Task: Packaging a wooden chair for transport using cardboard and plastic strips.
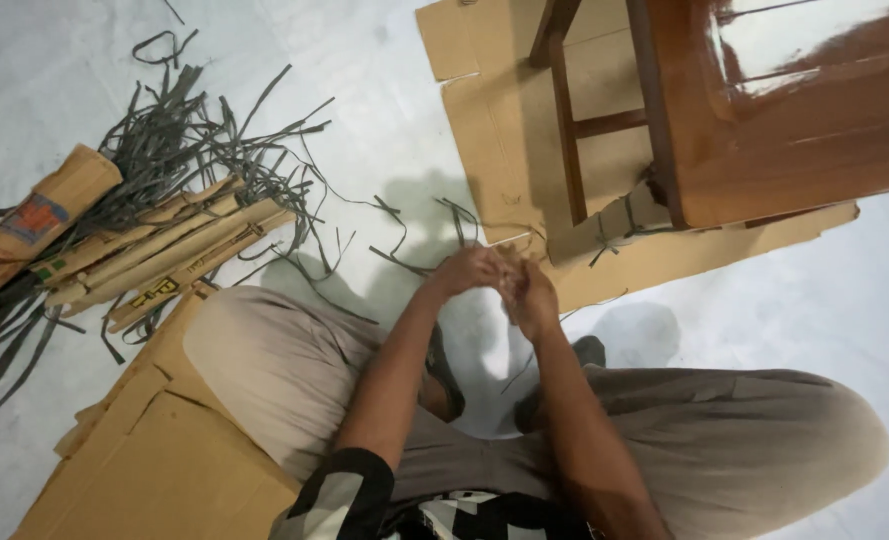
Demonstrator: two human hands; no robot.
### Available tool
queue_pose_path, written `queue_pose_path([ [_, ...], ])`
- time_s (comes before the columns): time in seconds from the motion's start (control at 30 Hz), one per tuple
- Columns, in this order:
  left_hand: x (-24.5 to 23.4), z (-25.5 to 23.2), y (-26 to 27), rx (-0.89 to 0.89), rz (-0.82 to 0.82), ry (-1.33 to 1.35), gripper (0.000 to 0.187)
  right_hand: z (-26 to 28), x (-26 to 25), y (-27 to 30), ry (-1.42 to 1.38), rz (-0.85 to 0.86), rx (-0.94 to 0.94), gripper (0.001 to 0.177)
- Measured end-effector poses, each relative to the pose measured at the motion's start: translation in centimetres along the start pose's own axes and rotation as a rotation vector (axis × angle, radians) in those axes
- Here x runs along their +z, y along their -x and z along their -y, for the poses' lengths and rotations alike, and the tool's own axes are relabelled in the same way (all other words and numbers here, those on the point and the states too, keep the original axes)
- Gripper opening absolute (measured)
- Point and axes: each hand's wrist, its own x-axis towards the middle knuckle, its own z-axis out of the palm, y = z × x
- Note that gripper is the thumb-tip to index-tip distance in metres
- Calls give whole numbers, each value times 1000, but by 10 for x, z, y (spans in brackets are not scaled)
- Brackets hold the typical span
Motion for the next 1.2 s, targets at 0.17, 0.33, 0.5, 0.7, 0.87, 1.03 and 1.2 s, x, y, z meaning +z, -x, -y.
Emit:
queue_pose_path([
  [0.17, 16, -26, 28, -125, 238, -315, 29, 9, -23, -10, -47, -68, -25, 22],
  [0.33, 29, 39, 0, -444, 376, -581, 40, -8, -57, -29, -42, -218, -142, 13],
  [0.5, 46, 67, -51, -177, -18, -853, 33, -24, -106, -56, -368, -481, -111, 19],
  [0.7, 88, 2, -69, 306, -517, -452, 16, 28, -120, -22, -572, -624, -270, 18],
  [0.87, 100, -65, -84, 663, -26, 406, 57, 82, -106, -11, -289, -497, -438, 18],
  [1.03, 99, -179, -47, 665, -258, -265, 9, 98, -139, -66, 325, -200, -684, 18],
  [1.2, 78, -157, -78, 540, -183, -944, 19, 126, -138, -65, 889, -147, -638, 20],
])
